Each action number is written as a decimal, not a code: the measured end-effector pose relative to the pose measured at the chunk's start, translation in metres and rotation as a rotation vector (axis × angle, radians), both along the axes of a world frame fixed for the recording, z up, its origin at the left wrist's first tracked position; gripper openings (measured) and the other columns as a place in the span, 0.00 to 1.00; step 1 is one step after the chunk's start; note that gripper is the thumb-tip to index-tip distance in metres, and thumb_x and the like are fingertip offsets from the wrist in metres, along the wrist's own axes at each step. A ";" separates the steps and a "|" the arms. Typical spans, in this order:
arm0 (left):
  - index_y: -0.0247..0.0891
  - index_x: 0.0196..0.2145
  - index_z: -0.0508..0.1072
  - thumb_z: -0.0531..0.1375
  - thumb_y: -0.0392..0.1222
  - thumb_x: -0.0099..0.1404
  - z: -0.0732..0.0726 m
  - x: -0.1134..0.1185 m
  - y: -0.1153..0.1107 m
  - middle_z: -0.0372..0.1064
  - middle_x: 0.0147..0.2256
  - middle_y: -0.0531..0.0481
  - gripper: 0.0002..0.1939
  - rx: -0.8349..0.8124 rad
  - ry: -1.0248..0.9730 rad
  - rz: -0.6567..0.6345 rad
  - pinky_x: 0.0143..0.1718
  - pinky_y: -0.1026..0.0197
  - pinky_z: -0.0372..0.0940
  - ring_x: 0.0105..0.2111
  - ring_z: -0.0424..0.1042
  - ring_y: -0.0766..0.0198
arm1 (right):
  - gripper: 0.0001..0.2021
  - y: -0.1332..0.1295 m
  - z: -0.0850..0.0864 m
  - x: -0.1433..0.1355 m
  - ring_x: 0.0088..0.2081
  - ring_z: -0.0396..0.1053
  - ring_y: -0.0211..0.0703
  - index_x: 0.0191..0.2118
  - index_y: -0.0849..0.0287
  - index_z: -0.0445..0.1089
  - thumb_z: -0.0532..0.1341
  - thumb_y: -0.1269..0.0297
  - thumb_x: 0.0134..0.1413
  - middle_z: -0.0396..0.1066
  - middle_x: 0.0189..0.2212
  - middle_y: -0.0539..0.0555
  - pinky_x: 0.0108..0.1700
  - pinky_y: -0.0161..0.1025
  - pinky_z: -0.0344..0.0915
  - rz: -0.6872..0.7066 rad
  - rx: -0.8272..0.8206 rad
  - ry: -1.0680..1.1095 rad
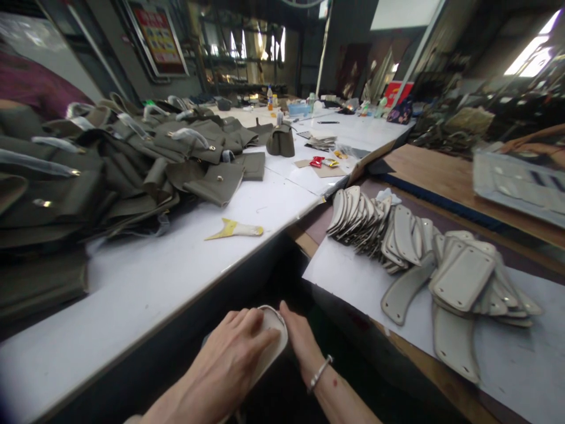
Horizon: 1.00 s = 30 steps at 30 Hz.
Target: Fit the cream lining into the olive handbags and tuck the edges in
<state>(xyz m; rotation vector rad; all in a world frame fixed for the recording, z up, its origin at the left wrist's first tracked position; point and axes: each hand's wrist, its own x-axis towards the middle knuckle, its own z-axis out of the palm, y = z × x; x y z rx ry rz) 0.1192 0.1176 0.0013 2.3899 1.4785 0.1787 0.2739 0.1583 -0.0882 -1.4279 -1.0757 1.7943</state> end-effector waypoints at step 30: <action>0.34 0.33 0.76 0.59 0.39 0.43 -0.049 -0.023 0.065 0.69 0.28 0.52 0.17 -0.820 -0.935 0.428 0.30 0.63 0.59 0.29 0.65 0.63 | 0.11 -0.015 0.022 0.003 0.39 0.71 0.41 0.42 0.58 0.75 0.56 0.62 0.65 0.73 0.37 0.54 0.42 0.33 0.66 -0.012 0.828 -0.494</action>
